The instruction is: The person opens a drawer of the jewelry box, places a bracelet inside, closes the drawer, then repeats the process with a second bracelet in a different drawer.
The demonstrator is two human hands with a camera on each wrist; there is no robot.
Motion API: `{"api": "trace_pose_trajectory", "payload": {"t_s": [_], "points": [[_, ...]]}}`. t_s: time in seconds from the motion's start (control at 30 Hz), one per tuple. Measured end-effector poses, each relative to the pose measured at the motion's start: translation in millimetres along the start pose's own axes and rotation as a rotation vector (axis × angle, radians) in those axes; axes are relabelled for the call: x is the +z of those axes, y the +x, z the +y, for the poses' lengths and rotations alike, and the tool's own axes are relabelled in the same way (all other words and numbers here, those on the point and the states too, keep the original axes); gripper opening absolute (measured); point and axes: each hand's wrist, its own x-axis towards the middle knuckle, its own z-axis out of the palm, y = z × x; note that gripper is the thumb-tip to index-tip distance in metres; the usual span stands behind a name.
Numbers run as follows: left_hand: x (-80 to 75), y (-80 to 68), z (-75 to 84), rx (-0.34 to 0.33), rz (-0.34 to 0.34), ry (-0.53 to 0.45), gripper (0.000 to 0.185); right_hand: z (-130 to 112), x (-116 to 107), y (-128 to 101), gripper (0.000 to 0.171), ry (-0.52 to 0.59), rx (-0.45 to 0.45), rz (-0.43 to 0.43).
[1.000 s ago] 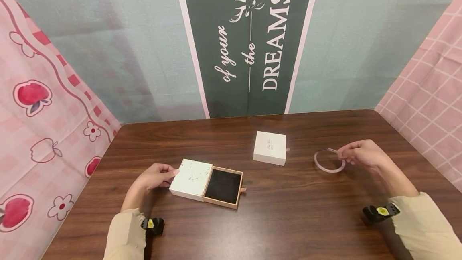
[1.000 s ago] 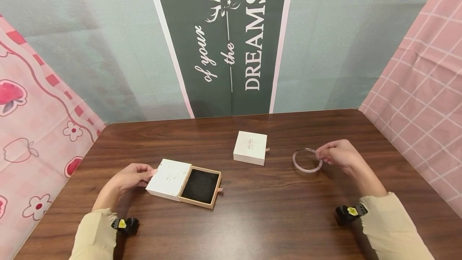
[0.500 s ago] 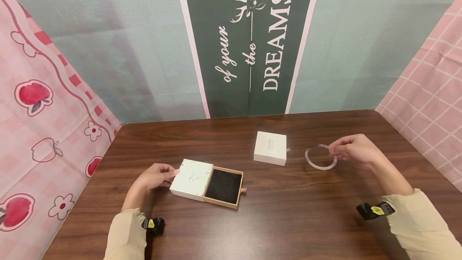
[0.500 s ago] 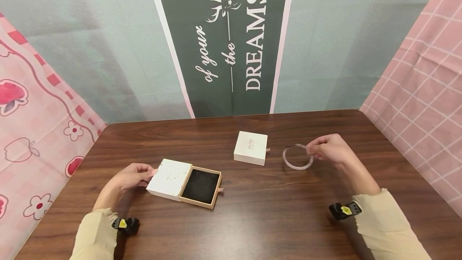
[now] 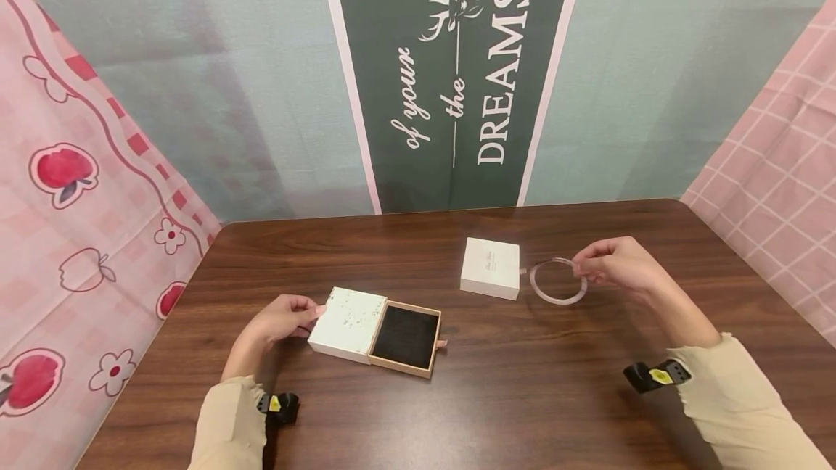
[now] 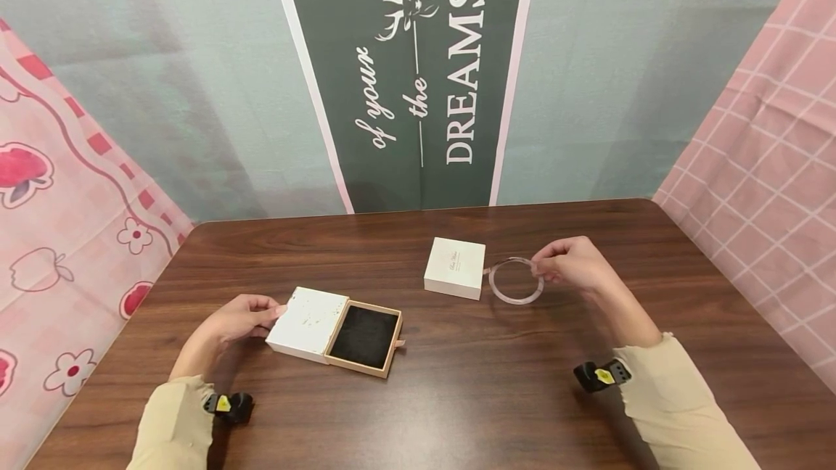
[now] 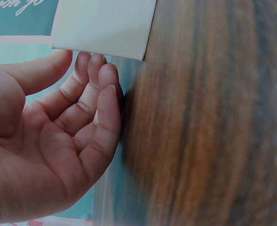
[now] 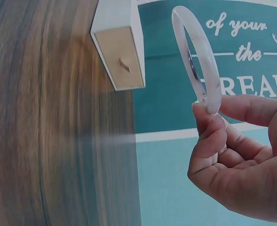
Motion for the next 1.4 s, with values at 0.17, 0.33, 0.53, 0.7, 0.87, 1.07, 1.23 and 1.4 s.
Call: {"api": "trace_pose_trajectory", "payload": {"t_s": [0.17,0.33,0.53,0.7,0.87,1.07,1.23,1.4], "points": [[0.2,-0.3,-0.4,-0.003,0.001,0.003,0.027,-4.2,8.4,3.3,0.025,-0.012,-0.025,-0.011],[0.3,-1.1,0.0,-0.003,0.001,0.006,0.027,-8.3,17.9,7.2,0.024,-0.031,-0.035,-0.009],[0.9,-0.7,0.0,-0.007,0.009,0.013,0.026,-15.4,28.7,10.8,0.023,-0.029,-0.045,-0.029],[1.1,-0.3,-0.2,-0.007,0.013,0.019,0.025,-20.9,37.1,14.6,0.023,-0.027,-0.039,-0.033],[0.7,0.1,0.2,-0.006,0.008,0.009,0.024,-25.6,45.5,17.2,0.024,-0.012,-0.033,-0.051],[0.4,0.5,1.2,-0.009,0.008,0.003,0.024,-30.1,54.4,20.4,0.021,-0.01,-0.028,-0.07],[0.3,0.7,1.7,-0.015,0.011,-0.003,0.026,-35.0,64.5,22.9,0.018,0.008,-0.029,-0.081],[-0.3,0.9,1.4,-0.011,0.004,-0.007,0.028,-39.4,75.8,26.1,0.016,0.012,-0.033,-0.092]]}}
